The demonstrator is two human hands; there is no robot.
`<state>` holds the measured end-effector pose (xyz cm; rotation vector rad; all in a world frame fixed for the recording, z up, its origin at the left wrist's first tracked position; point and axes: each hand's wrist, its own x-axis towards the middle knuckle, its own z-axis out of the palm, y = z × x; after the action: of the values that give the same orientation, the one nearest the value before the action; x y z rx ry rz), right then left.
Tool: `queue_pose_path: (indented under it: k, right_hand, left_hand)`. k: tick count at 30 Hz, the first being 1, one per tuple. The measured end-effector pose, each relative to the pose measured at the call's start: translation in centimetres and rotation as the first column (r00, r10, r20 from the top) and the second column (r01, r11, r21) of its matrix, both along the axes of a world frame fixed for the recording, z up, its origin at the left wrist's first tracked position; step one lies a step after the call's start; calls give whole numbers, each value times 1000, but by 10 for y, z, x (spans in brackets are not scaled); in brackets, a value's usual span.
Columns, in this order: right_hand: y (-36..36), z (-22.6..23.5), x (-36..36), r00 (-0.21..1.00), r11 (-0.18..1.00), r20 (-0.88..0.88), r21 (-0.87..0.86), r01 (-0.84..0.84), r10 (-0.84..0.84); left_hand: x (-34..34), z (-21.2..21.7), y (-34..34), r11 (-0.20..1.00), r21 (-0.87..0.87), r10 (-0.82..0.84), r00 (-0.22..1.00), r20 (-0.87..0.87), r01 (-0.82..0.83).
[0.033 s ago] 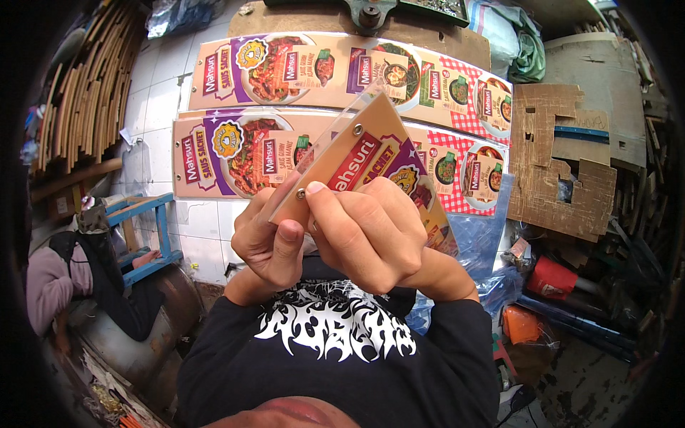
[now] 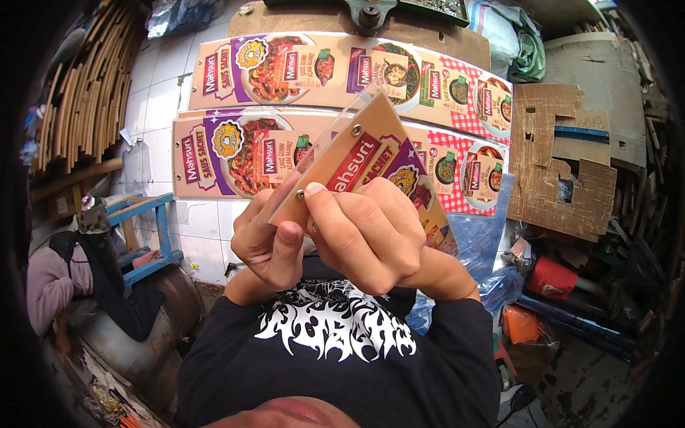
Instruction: The person binds printed display boards by inserting and securing metal wire rings through their pre-punched holes by hand, then sets the boards on the table.
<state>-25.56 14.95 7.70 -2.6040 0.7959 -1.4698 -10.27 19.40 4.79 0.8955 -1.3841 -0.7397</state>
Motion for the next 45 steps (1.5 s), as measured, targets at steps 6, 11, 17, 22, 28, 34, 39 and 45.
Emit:
queue_pose_path:
  k: [6, 11, 17, 22, 28, 34, 39, 45]
  right_hand:
    - [-3, 4, 0, 996, 999, -89, -45, -30, 26]
    - [-10, -9, 3, 999, 997, 39, 76, -6, 3]
    - [-7, -12, 4, 946, 930, 307, 366, -15, -105]
    - [-24, -7, -24, 927, 893, 245, 420, 162, -283]
    - [-32, -16, -42, 832, 612, 509, 736, -289, -219]
    - [-36, -19, -44, 807, 473, 555, 776, -417, -200]
    - [-36, -14, -40, 815, 475, 531, 792, -382, -230]
    - [-38, -18, -40, 824, 484, 502, 807, -338, -262]
  left_hand:
    - [2, 1, 3, 1000, -5, 30, 997, 71, -30]
    - [-3, -9, -2, 996, 88, 27, 998, -65, -21]
    - [-9, -19, -6, 963, 249, 30, 876, -482, 104]
    - [-11, -24, -4, 971, 223, 63, 802, -595, 89]
    - [-12, -26, -4, 969, 224, 60, 789, -612, 100]
    - [-12, -22, -8, 957, 262, 42, 829, -558, 128]
    - [-6, -27, -12, 936, 292, -8, 838, -545, 199]
    - [-2, -25, -15, 904, 284, -75, 773, -629, 318]
